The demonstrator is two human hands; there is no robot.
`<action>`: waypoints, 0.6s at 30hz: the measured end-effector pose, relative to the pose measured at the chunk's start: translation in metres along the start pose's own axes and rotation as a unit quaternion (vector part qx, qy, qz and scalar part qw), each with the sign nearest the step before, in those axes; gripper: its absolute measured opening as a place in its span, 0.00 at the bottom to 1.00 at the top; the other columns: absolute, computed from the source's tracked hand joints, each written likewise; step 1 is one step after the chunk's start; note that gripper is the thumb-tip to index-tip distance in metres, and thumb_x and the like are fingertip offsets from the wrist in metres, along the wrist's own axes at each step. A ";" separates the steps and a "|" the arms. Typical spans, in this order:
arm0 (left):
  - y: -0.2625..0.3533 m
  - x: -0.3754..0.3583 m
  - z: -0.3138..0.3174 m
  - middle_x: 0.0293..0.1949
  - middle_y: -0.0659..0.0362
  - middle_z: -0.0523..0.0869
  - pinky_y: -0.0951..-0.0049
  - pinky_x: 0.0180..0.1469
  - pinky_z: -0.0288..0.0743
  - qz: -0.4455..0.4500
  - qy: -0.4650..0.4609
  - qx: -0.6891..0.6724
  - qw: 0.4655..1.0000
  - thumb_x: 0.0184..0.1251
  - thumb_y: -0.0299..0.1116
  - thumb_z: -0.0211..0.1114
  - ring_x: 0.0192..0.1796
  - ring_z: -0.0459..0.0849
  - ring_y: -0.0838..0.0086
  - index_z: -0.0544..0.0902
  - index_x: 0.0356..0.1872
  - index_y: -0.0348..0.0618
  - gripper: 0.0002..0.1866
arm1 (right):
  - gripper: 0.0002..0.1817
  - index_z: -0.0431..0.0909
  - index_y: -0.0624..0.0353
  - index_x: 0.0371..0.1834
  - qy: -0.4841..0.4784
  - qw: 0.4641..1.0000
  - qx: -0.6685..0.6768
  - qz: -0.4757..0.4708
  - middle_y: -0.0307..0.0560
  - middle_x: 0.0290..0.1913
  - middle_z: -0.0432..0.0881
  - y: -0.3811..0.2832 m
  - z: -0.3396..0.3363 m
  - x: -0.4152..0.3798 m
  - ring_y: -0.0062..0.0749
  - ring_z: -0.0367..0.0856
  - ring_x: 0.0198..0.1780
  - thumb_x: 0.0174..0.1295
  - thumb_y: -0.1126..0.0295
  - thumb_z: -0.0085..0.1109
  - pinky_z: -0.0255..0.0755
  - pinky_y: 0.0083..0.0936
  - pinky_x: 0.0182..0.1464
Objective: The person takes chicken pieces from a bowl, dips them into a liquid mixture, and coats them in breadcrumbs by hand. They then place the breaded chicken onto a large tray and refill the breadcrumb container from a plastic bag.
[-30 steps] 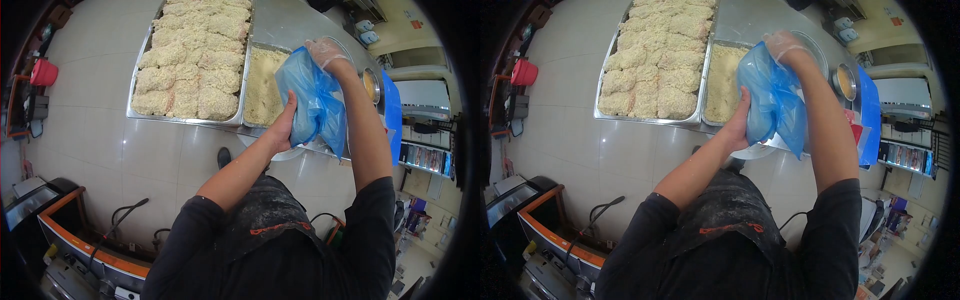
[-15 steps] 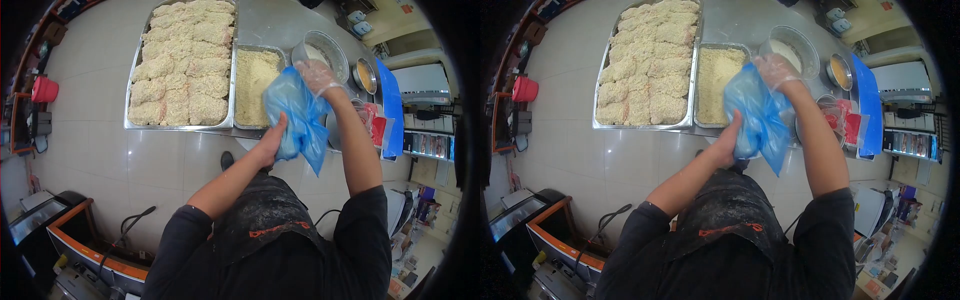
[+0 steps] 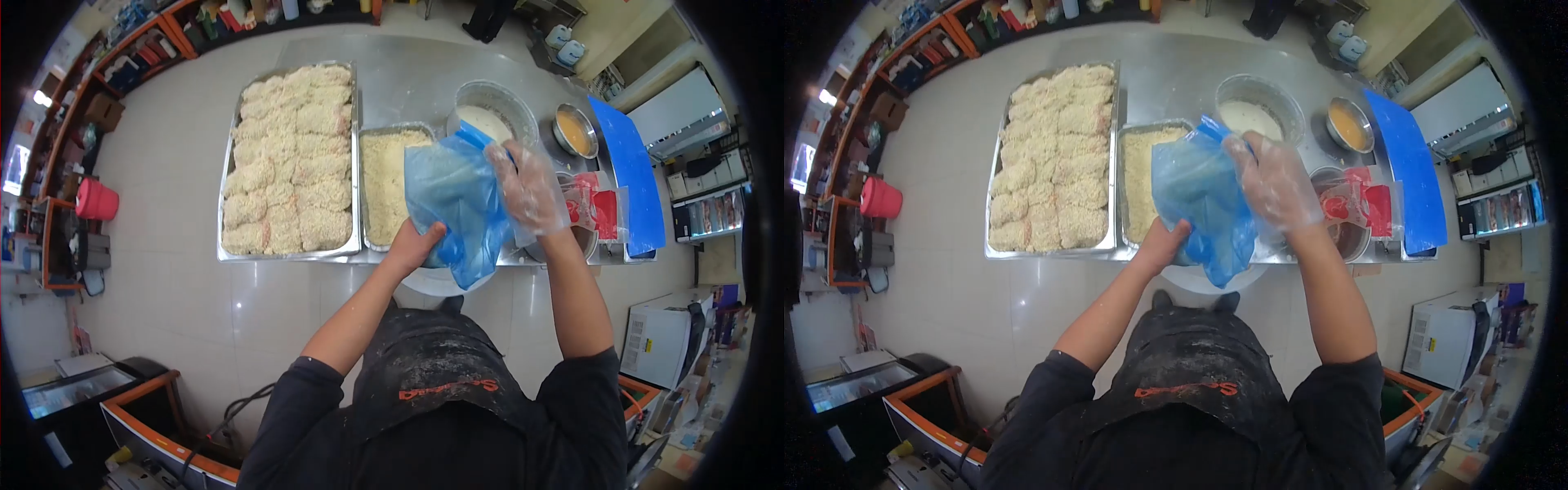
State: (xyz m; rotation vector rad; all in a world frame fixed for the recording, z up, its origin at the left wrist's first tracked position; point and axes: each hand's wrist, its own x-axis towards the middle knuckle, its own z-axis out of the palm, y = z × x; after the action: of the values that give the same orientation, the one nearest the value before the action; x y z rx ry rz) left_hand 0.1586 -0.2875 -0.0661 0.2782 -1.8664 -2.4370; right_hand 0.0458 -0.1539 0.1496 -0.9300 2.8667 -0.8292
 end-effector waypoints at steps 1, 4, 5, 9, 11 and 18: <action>0.009 0.004 -0.003 0.53 0.53 0.84 0.68 0.59 0.74 0.009 0.004 0.022 1.000 0.55 0.59 0.74 0.56 0.81 0.67 0.74 0.60 0.34 0.42 | 0.22 0.76 0.66 0.34 0.024 0.999 0.007 -0.024 0.66 0.27 0.77 0.000 -0.010 -0.007 0.62 0.78 0.32 0.73 0.55 0.49 0.68 0.45 0.38; 0.049 0.014 -0.010 0.49 0.54 0.87 0.68 0.58 0.76 0.030 0.006 0.096 0.995 0.45 0.47 0.84 0.53 0.84 0.68 0.77 0.56 0.35 0.39 | 0.19 0.75 0.65 0.30 0.092 0.992 0.030 -0.083 0.62 0.23 0.74 0.003 -0.039 -0.028 0.58 0.75 0.26 0.73 0.59 0.53 0.67 0.43 0.32; 0.069 0.017 -0.010 0.49 0.55 0.87 0.67 0.58 0.76 0.035 0.000 0.127 0.991 0.42 0.45 0.86 0.53 0.84 0.68 0.77 0.56 0.35 0.41 | 0.18 0.75 0.65 0.29 0.112 0.988 0.039 -0.098 0.61 0.22 0.73 0.005 -0.048 -0.034 0.56 0.74 0.25 0.72 0.60 0.54 0.66 0.42 0.31; 0.114 0.035 0.000 0.52 0.53 0.86 0.66 0.59 0.75 0.113 -0.027 0.223 0.968 0.27 0.48 0.89 0.56 0.83 0.67 0.75 0.61 0.37 0.53 | 0.17 0.76 0.64 0.29 0.169 0.976 0.118 -0.069 0.51 0.20 0.73 0.023 -0.081 -0.060 0.39 0.72 0.22 0.72 0.62 0.56 0.65 0.35 0.28; 0.130 0.040 0.023 0.57 0.51 0.83 0.63 0.61 0.73 0.163 -0.041 0.223 0.960 0.24 0.53 0.89 0.59 0.81 0.66 0.70 0.67 0.39 0.61 | 0.17 0.76 0.63 0.29 0.201 0.966 0.160 -0.036 0.47 0.21 0.74 0.037 -0.101 -0.076 0.34 0.72 0.24 0.72 0.61 0.56 0.65 0.32 0.30; 0.048 0.023 0.068 0.49 0.50 0.84 0.68 0.55 0.74 0.091 0.000 0.080 0.993 0.69 0.66 0.56 0.50 0.82 0.67 0.68 0.67 0.36 0.42 | 0.17 0.79 0.63 0.36 0.353 0.933 0.058 0.041 0.44 0.33 0.77 0.134 -0.215 -0.172 0.30 0.73 0.33 0.72 0.58 0.56 0.68 0.29 0.39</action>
State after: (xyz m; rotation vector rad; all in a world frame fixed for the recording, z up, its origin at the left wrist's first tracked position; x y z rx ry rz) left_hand 0.1205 -0.2393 -0.0051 0.1088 -1.9938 -2.1742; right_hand 0.0776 0.1352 0.2443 -0.5669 3.3290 -1.5766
